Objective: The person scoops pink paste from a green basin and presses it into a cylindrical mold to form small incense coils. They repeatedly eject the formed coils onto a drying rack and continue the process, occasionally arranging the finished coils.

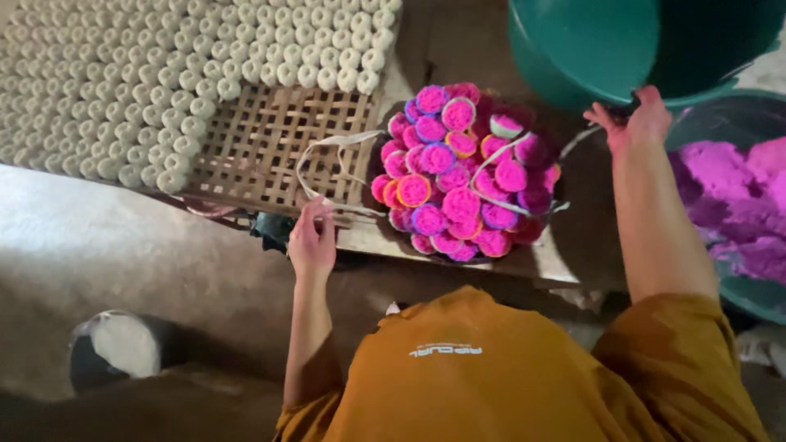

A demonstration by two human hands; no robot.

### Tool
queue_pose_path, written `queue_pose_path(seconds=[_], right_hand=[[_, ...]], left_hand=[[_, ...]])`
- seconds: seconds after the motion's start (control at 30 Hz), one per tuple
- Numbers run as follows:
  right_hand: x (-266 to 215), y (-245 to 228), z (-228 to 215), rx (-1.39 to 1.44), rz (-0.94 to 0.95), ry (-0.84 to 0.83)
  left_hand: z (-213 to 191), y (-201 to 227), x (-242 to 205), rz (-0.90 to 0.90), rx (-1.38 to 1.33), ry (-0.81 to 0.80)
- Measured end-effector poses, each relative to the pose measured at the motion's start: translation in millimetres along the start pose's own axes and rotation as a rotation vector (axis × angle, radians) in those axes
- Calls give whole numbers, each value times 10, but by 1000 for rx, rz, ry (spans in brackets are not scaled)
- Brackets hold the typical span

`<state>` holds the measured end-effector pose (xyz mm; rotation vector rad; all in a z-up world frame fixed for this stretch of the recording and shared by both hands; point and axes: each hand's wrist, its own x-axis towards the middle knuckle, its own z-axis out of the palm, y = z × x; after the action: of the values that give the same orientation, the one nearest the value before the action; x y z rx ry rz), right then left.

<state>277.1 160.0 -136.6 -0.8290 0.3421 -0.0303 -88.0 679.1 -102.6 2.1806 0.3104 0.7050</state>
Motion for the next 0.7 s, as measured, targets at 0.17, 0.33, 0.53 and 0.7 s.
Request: queue_pose_path(seconds=[0.17, 0.33, 0.53, 0.7], right_hand=[[-59, 200, 190, -92, -41, 327], [-170, 227, 147, -19, -44, 179], [-709, 616, 190, -86, -25, -219], [-906, 951, 792, -1835, -658, -349]], left_hand=[[-109, -272, 235, -16, -55, -95], [176, -158, 416, -279, -53, -337], [991, 347, 671, 195, -47, -448], [1516, 613, 874, 265, 144, -531]])
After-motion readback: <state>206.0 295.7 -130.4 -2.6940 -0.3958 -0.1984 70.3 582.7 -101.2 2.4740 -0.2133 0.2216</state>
